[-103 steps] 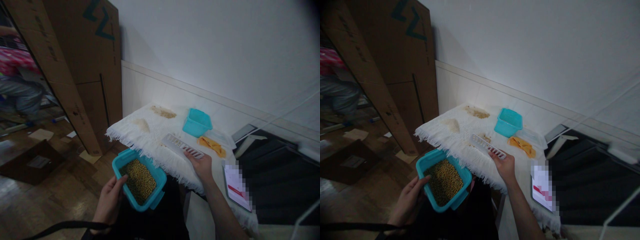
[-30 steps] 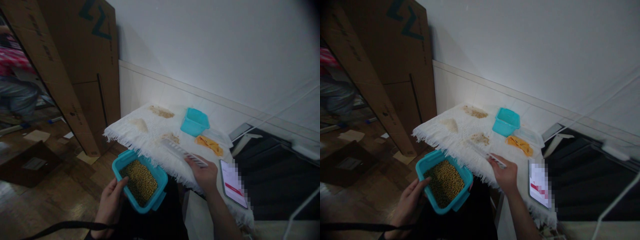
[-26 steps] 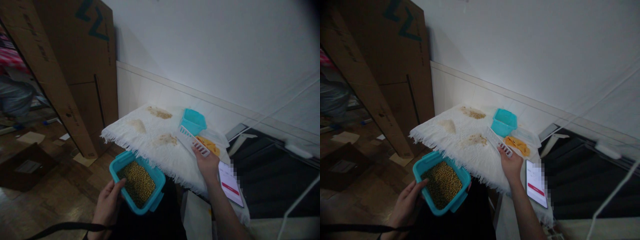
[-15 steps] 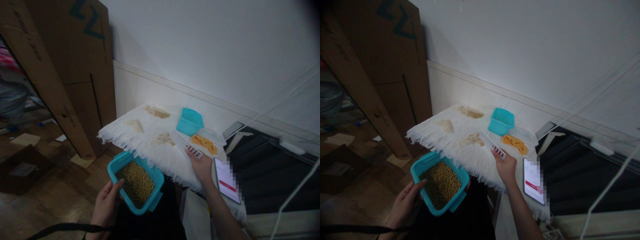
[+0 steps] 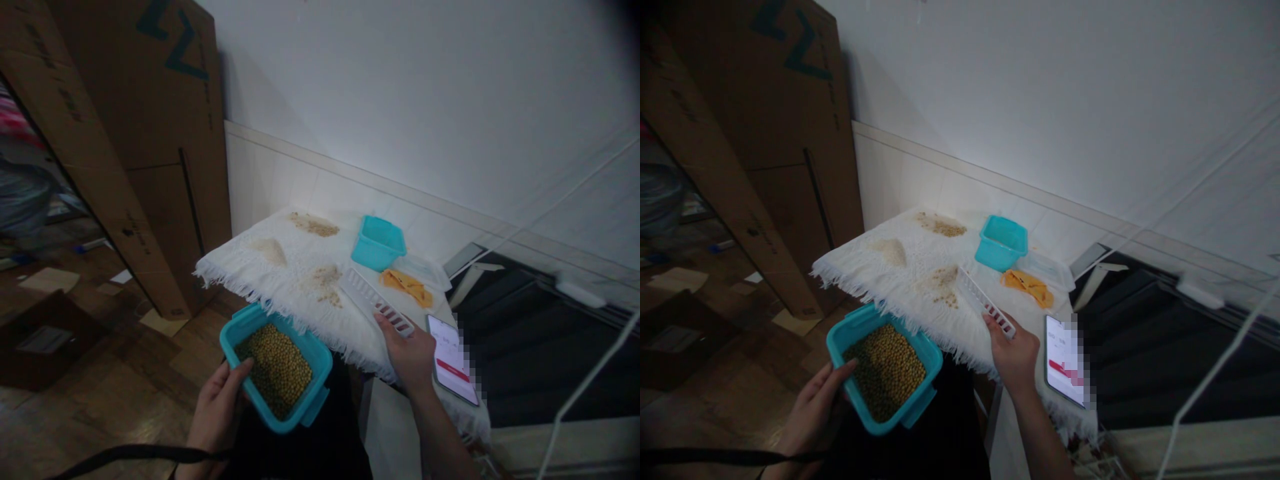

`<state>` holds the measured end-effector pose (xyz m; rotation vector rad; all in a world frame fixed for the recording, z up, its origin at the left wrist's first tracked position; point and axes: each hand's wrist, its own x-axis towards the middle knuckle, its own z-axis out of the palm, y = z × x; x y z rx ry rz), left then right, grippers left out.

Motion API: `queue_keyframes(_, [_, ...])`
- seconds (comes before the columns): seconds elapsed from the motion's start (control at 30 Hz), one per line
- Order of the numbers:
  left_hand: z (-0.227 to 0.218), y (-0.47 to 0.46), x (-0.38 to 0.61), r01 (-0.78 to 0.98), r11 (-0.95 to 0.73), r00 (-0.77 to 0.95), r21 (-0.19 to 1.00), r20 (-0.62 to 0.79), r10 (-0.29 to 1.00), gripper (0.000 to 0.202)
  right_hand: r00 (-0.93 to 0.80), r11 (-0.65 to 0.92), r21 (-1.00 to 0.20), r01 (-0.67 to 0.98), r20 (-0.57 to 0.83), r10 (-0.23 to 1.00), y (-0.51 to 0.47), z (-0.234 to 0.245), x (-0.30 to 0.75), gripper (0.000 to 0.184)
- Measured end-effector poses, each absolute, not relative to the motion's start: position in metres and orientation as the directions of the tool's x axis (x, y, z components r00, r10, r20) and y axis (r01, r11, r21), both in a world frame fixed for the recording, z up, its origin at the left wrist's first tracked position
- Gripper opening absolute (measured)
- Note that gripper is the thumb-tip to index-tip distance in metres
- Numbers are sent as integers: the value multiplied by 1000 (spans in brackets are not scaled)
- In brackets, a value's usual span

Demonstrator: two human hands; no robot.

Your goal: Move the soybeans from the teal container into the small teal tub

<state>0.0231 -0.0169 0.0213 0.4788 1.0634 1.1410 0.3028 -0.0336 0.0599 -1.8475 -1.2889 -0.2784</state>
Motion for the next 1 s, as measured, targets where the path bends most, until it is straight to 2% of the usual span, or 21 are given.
queue_keyframes(0.13, [18,-18,25,-485,403,18,776,-452,892,17,402,-160,-401,902,645,650,-49,55,293,33])
queue_keyframes(0.3, [26,-19,27,-465,390,10,795,-436,900,21,242,-64,-257,964,756,608,-55,50,271,26])
queue_keyframes(0.5, [23,-21,28,-459,424,38,780,-460,887,22,145,3,-176,984,818,557,-54,46,258,22])
queue_keyframes(0.7, [10,-21,28,-462,435,75,773,-455,888,20,133,57,-205,977,800,585,-46,45,249,20])
queue_keyframes(0.87, [11,-23,28,-455,430,90,780,-440,894,17,235,-44,-262,964,765,600,-52,52,252,25])
queue_keyframes(1.0, [13,-24,30,-480,412,95,775,-420,902,26,270,-105,-263,959,735,622,-67,54,258,28])
